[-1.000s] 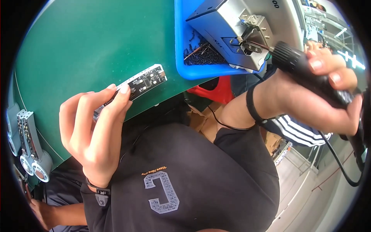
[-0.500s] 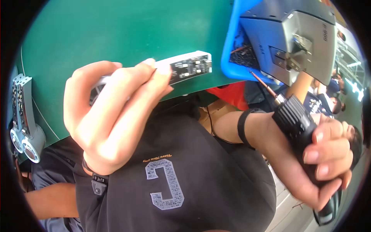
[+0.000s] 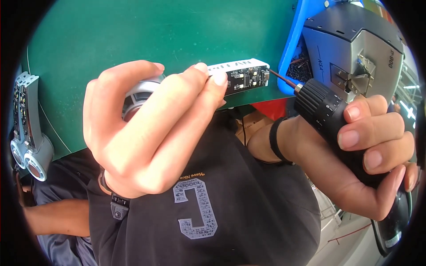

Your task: The person picks up a circuit board, aligns it with a plastic fan housing, and uses a power screwdriver to drive screws into the assembly. They repeat this process for multiple units, placing each completed fan onto the green work surface.

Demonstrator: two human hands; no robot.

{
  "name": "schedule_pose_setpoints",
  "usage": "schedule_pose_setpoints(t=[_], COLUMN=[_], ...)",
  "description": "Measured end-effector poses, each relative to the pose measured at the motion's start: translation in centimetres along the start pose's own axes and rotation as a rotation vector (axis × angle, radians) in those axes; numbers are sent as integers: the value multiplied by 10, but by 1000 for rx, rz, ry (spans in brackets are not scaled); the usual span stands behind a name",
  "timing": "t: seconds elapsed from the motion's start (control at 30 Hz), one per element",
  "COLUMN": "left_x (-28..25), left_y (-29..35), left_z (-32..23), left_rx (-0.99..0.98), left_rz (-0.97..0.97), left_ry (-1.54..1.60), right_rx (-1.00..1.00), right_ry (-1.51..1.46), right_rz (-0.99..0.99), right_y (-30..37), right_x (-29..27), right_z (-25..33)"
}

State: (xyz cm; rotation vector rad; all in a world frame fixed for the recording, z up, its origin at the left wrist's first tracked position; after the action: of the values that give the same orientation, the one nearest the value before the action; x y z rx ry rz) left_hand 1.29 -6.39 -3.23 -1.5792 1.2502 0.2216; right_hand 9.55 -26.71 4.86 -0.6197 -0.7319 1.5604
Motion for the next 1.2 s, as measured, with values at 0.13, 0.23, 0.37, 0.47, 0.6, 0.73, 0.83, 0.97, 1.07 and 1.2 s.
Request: schedule_pose_setpoints(t=[0.13,0.23,0.37,0.47,0.6,0.73,0.83,0.97,1.07,1.2], left_x=[1,1,0,-2,-6,-4,-5,-6,-7,-8], left_y=[-2,-2,-7,-11,-8,-14,-9,-11,-10,-9], left_z=[-1,-1,-2,-9,-9,-17,-15,-16,-18,-17], left_rx=[2,25,8,-2,-23,-14,-9,-23,-33,-49], left_rz=[18,11,42,78,116,70,55,76,87,54], left_ry=[-20,-16,10,15,-13,-19,-25,-7,-2,21], right_rx=[21,32,38,44,77,-68,-350,-102,10,151], right_ry=[-3,-11,-2,19,28,148,285,342,423,243], right_rz=[74,131,202,99,-318,-512,-521,-363,-261,-150], right_y=[-4,-6,-8,4,26,6,-23,-49,-47,-40], right_x=[-3,-3,4,14,10,-35,-81,-88,-78,-61], right_z=[-7,-15,-19,3,12,36,56,21,9,-8])
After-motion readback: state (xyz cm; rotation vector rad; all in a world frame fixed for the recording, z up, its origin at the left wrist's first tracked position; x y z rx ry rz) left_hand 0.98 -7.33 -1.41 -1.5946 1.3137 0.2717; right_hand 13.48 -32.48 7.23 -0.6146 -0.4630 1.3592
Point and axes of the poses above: each hand's wrist, its own y-axis away from the middle knuckle, its own x-axis out of the palm, z = x × y, the point moved 5 cm from there along -y, towards the middle knuckle, and after that the axes turned 3 degrees about -z, right-handed, at the moved point
